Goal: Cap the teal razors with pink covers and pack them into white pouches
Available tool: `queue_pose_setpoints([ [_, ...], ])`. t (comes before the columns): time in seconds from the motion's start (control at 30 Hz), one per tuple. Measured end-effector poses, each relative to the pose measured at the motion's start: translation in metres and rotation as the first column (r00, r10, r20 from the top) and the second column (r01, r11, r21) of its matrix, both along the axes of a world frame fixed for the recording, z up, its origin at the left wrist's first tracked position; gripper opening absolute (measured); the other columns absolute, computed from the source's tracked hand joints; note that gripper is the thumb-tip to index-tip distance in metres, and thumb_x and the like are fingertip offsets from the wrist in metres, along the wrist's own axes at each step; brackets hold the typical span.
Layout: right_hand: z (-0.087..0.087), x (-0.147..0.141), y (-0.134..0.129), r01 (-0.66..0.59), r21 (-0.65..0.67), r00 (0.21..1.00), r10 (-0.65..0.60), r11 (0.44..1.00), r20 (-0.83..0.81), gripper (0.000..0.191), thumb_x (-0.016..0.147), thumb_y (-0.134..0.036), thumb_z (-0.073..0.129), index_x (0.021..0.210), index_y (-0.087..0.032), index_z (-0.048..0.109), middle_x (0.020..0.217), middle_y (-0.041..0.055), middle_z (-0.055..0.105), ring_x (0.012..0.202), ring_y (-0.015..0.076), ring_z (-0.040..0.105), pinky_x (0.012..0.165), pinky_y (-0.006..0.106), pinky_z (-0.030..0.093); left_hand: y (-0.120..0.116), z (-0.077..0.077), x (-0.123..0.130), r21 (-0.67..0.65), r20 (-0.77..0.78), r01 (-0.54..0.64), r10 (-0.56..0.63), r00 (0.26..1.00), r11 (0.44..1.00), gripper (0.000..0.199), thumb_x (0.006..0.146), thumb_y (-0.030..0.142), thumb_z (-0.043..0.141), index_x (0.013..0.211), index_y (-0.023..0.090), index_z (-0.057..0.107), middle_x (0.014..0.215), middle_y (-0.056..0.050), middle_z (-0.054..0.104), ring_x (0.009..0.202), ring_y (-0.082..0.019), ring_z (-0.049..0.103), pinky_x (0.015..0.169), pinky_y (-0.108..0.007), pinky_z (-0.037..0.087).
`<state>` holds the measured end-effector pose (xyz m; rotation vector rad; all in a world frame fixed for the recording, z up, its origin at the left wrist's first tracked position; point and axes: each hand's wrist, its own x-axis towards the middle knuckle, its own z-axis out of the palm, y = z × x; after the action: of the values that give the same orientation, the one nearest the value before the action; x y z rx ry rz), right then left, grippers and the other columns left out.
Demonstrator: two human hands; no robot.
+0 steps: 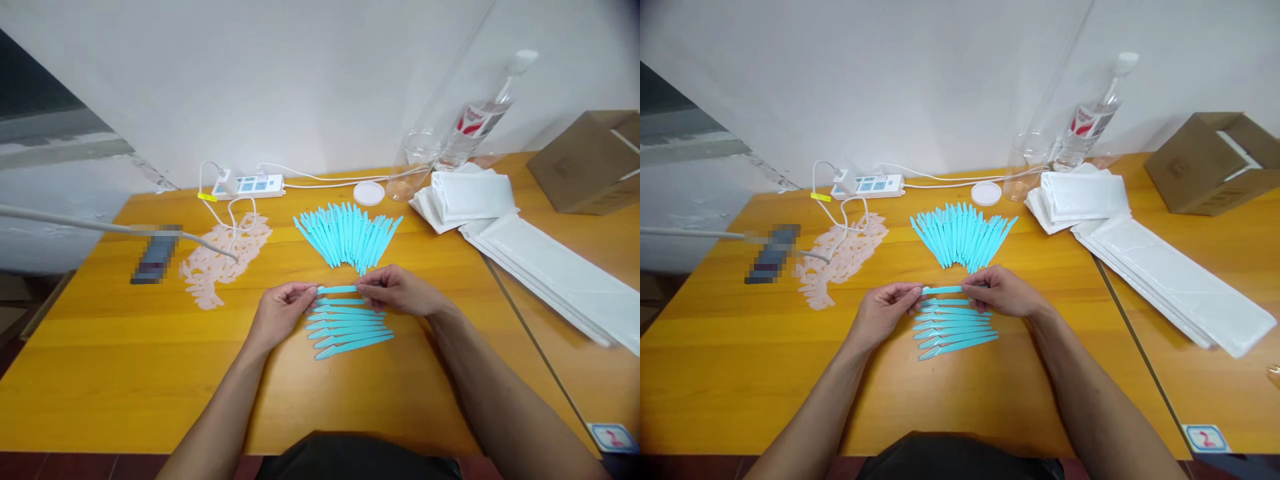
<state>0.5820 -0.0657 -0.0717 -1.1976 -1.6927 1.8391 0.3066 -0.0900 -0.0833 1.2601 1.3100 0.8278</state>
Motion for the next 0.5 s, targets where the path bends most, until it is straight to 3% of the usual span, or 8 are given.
queue_pose_setpoints([
  [0.1,0.000,-0.007,-0.003,0.016,0.269,0.991,-0.050,0.963,0.123,0.042,0.096,-0.051,0.053,0.070,-0.018,0.060,0.068,-0.0013,0.054,0.064,0.0125,0.047,0.060,0.027,0.033,0.005,-0.001,0.001,0.119,-0.168,0.076,-0.055,0.984,0.990,0.032,0.090,0.046,0.069,0.103,0.019,0.079,0.095,-0.006,0.080,0.079,-0.018,0.072,0.072,-0.028,0.056],
  [0.2,-0.001,-0.010,-0.006,-0.043,0.536,0.957,-0.119,0.843,0.264,0.039,0.096,-0.038,0.054,0.064,-0.018,0.058,0.068,-0.0003,0.055,0.068,0.0130,0.048,0.063,0.027,0.032,0.011,-0.003,-0.002,0.309,-0.377,0.237,-0.109,0.920,0.921,0.022,0.094,0.038,0.066,0.102,0.022,0.079,0.097,-0.006,0.079,0.087,-0.020,0.071,0.080,-0.031,0.054],
  [0.33,-0.002,-0.009,-0.009,-0.150,0.609,0.894,-0.157,0.779,0.420,0.032,0.094,-0.030,0.056,0.065,-0.018,0.064,0.068,0.0009,0.060,0.068,0.0132,0.052,0.064,0.027,0.032,0.015,-0.003,-0.007,0.421,-0.486,0.404,-0.175,0.856,0.812,0.018,0.096,0.029,0.063,0.104,0.024,0.078,0.102,-0.006,0.076,0.094,-0.020,0.068,0.087,-0.034,0.052],
  [0.5,0.002,-0.006,-0.010,-0.133,0.610,0.873,-0.200,0.781,0.445,0.020,0.091,-0.029,0.060,0.080,-0.021,0.075,0.073,0.0013,0.066,0.068,0.0137,0.055,0.063,0.027,0.034,0.014,-0.001,-0.016,0.388,-0.513,0.499,-0.268,0.816,0.775,0.025,0.092,0.030,0.069,0.116,0.025,0.074,0.114,-0.008,0.071,0.107,-0.021,0.066,0.094,-0.035,0.051],
])
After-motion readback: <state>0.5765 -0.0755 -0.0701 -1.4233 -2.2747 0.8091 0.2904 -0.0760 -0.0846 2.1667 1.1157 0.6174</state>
